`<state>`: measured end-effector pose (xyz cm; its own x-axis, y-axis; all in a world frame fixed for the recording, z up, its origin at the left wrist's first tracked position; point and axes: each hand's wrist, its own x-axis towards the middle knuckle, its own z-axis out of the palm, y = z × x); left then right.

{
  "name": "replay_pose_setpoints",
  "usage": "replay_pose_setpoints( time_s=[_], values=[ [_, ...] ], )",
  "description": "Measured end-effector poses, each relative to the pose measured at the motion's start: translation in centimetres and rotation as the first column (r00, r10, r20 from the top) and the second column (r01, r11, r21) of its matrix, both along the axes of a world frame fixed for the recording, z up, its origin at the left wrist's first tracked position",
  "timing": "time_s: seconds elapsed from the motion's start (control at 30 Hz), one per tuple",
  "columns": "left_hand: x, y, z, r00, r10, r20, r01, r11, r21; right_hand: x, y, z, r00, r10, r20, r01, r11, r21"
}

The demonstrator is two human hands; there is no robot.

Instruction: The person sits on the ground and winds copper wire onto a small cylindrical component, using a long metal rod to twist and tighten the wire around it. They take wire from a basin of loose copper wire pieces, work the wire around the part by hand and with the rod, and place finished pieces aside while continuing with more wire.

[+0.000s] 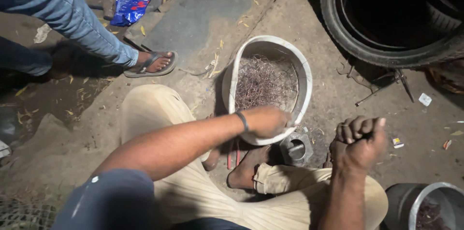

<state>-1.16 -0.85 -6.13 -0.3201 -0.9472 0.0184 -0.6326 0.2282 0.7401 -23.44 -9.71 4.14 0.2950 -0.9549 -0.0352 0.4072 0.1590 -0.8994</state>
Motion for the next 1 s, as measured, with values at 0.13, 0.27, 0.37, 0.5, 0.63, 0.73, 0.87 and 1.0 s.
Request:
replay_pose_setpoints(
  time_s=[0.13, 0.27, 0.37, 0.5, 0.63, 0.73, 0.87, 1.0],
  values=[
    [-0.2, 1.2, 0.9, 0.995, 0.074, 0.067, -0.087, 0.971, 0.223, 0.5, 0.8, -0.4, 0.999, 0.005, 0.040, -0.002, 0.997, -0.077],
    [0.6, 0.2, 2.3, 0.970, 0.226, -0.089, -0.197, 0.947, 0.252, 1.2, 1.2, 0.1, 0.988, -0.055, -0.146, 0.034, 0.989, -0.146],
    [-0.1, -0.3, 2.8, 0.933, 0.304, -0.194, -0.232, 0.918, 0.322, 3.1, 2.5, -1.2, 0.897, -0.032, -0.441, 0.000, 0.997, -0.073],
    [-1.1, -0.2, 2.5, 0.943, 0.296, -0.150, -0.248, 0.929, 0.274, 5.4, 4.3, -4.4, 0.853, 0.057, -0.519, -0.166, 0.972, -0.167],
    [-1.3, -0.2, 1.8, 0.934, 0.309, -0.181, -0.286, 0.947, 0.146, 5.6, 4.4, -5.4, 0.785, 0.058, -0.617, -0.224, 0.955, -0.195],
    [-0.9, 0.0, 1.7, 0.779, 0.438, -0.449, -0.339, 0.897, 0.285, 5.6, 4.3, -5.1, 0.807, 0.060, -0.587, -0.133, 0.988, -0.081],
    [-0.3, 0.2, 2.2, 0.408, 0.475, -0.779, -0.009, 0.856, 0.517, 5.7, 4.4, -4.4, 0.932, 0.093, -0.350, -0.064, 0.994, 0.093],
    [-0.1, 0.0, 2.6, 0.169, 0.497, -0.851, 0.090, 0.852, 0.516, 5.8, 4.5, -4.0, 0.949, 0.039, -0.312, -0.054, 0.998, -0.040]
  ],
)
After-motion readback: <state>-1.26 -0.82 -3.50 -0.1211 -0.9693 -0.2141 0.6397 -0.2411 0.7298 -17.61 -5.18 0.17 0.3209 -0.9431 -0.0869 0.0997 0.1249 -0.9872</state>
